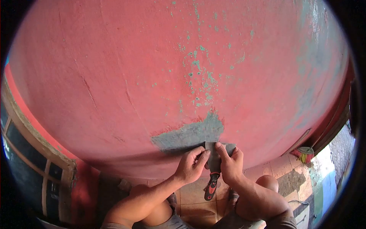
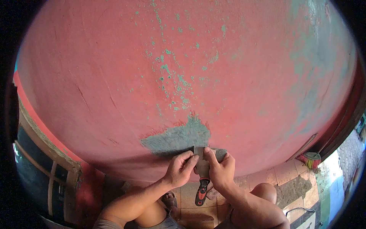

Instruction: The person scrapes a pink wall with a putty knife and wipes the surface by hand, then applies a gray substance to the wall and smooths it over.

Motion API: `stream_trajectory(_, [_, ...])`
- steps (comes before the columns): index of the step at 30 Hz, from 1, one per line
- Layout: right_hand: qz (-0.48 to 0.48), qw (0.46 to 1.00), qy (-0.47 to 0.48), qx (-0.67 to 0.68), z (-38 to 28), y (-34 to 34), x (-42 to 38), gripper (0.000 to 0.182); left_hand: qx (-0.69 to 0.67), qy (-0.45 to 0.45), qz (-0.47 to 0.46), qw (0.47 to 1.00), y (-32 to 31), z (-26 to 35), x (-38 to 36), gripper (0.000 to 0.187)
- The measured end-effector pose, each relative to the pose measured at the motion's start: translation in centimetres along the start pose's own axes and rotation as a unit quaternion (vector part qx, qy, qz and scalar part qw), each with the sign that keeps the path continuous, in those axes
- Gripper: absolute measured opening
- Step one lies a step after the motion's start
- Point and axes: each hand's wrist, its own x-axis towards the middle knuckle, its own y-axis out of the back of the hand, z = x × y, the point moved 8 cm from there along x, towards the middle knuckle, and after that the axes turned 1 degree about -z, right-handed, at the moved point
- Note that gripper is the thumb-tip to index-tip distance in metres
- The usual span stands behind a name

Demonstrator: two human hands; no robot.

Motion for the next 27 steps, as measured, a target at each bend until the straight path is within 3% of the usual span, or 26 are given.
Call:
stream_trajectory(6, [0.037,0.995,0.061,-0.069,-1.0,0.6,0.5,0.029,-0.014,-0.013,0.010,1.000,-0.5,-0.9,0.2,0.030])
stream_trajectory(27, [0.023,0.994,0.078,-0.075,-1.6,0.2,0.5,0.030,-0.039,-0.011,0.011,0.999,-0.8,-1.5,-0.1,0.022])
